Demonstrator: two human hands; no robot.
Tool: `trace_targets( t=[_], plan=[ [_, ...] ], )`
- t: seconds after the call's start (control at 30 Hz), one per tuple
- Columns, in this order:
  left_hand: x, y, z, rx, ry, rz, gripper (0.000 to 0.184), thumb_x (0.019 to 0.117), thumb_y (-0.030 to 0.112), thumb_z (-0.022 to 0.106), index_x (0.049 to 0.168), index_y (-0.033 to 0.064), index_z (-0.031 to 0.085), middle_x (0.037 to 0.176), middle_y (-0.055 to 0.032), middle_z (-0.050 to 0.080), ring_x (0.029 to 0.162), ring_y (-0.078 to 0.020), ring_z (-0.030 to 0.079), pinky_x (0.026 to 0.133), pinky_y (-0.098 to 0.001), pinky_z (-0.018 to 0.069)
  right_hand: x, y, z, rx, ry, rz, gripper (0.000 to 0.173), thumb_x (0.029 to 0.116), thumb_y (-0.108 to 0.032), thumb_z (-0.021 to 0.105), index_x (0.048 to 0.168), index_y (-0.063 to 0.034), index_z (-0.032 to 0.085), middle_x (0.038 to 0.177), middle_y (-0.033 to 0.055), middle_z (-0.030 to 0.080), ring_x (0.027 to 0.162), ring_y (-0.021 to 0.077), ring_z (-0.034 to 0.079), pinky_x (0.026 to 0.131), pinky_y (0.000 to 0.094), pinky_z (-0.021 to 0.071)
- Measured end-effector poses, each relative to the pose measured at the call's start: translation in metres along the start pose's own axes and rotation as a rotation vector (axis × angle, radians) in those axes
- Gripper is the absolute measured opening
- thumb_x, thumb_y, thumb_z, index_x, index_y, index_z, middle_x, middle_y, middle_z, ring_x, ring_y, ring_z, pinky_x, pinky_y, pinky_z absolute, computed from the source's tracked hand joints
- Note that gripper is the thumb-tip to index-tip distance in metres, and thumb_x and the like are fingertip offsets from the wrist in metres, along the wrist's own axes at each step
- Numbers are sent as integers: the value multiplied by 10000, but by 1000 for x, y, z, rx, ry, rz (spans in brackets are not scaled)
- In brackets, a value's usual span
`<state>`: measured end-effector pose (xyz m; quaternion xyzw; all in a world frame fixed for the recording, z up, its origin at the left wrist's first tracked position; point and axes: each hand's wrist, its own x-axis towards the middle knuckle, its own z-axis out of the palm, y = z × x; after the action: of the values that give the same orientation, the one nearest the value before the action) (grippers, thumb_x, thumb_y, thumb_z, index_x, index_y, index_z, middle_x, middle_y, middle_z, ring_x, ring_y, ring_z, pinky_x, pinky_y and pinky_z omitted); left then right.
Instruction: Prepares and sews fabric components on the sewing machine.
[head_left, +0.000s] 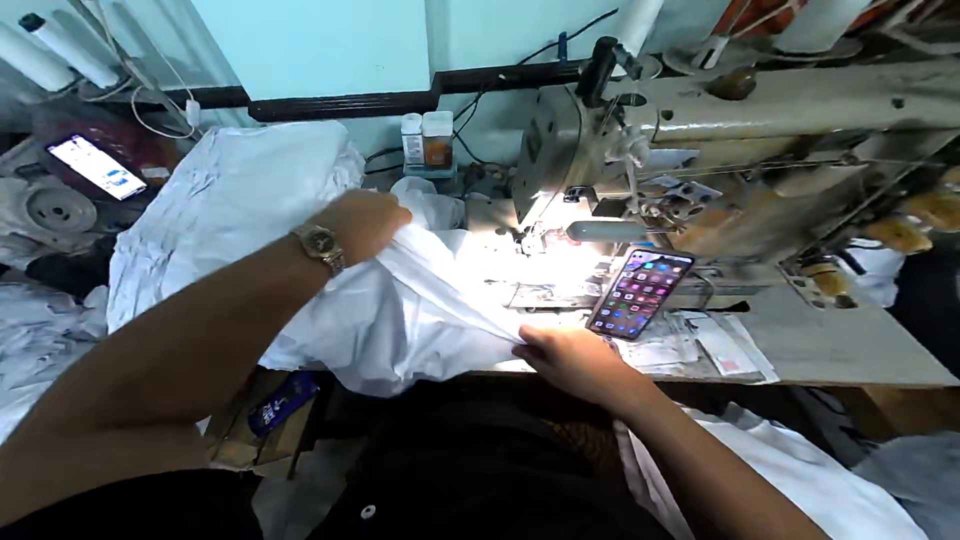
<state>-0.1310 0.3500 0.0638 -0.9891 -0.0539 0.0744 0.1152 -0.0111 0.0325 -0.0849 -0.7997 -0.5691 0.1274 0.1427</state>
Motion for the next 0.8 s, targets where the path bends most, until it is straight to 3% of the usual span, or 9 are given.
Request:
trace_targets(
  t=[0.07,0.17,0.27,0.37,0.43,0.5,0.6,0.67,0.8],
  plan=[
    [13,3,7,-98,-46,13,329,918,-55,632,1191,111,711,1152,-178,695,1103,-402,663,903,-608,527,-7,1,13,52,65,-7,292,1030,-347,571,1001,-67,649,777,124,653,741,318,691,644,533,552],
    [5,2,-8,-126,318,-163,396,932,-80,556,1283,71,658,1223,-253,643,1095,-483,646,852,-666,524,-9,-13,33,203,226,-79,366,1011,-285,600,1303,-71,650,801,92,698,679,259,682,656,485,586],
    [-4,13,23,-2,606,-71,377,1004,11,506,1347,93,639,1350,-234,617,1275,-460,562,1027,-637,439,-9,-23,49,231,111,-76,324,1032,-320,580,1244,-87,658,868,117,715,768,298,715,714,523,594],
    [-14,17,112,-20,87,64,367,963,6,606,1284,149,710,1338,-193,654,1327,-477,529,1109,-723,343,-8,-11,61,152,-230,32,340,1062,-363,540,1302,-135,621,1047,175,726,996,383,714,851,623,548],
    [-21,17,143,10,-182,-5,366,933,7,630,1254,162,715,1293,-162,675,1273,-455,560,1017,-688,420,-11,-4,65,180,-179,0,384,1060,-367,545,1385,-177,624,1120,151,735,1036,350,717,898,595,554],
    [-26,18,133,-60,-171,-12,334,933,-41,610,1201,122,726,1259,-156,686,1284,-412,569,1044,-643,428,-12,-7,67,224,45,-89,348,1037,-352,574,1309,-172,694,1020,131,722,881,299,721,781,520,595],
    [-37,25,106,-303,117,121,339,920,-80,591,1144,113,755,1118,-111,740,1133,-322,670,1048,-565,462,2,-18,62,221,381,-169,271,1010,-318,611,1172,-147,745,937,115,692,709,231,684,612,418,589],
    [-42,37,86,-383,242,214,246,950,-10,610,1112,102,758,1022,-87,740,1015,-278,694,1011,-520,490,18,-30,55,208,524,-195,275,1002,-340,632,1114,-115,744,942,109,698,725,212,687,622,383,590],
    [-50,65,61,-388,365,280,234,977,99,610,1165,133,744,947,-69,689,936,-250,667,915,-482,517,53,-53,52,256,630,-205,460,903,-454,745,1071,-28,697,916,141,674,729,272,681,620,460,583]
  ],
)
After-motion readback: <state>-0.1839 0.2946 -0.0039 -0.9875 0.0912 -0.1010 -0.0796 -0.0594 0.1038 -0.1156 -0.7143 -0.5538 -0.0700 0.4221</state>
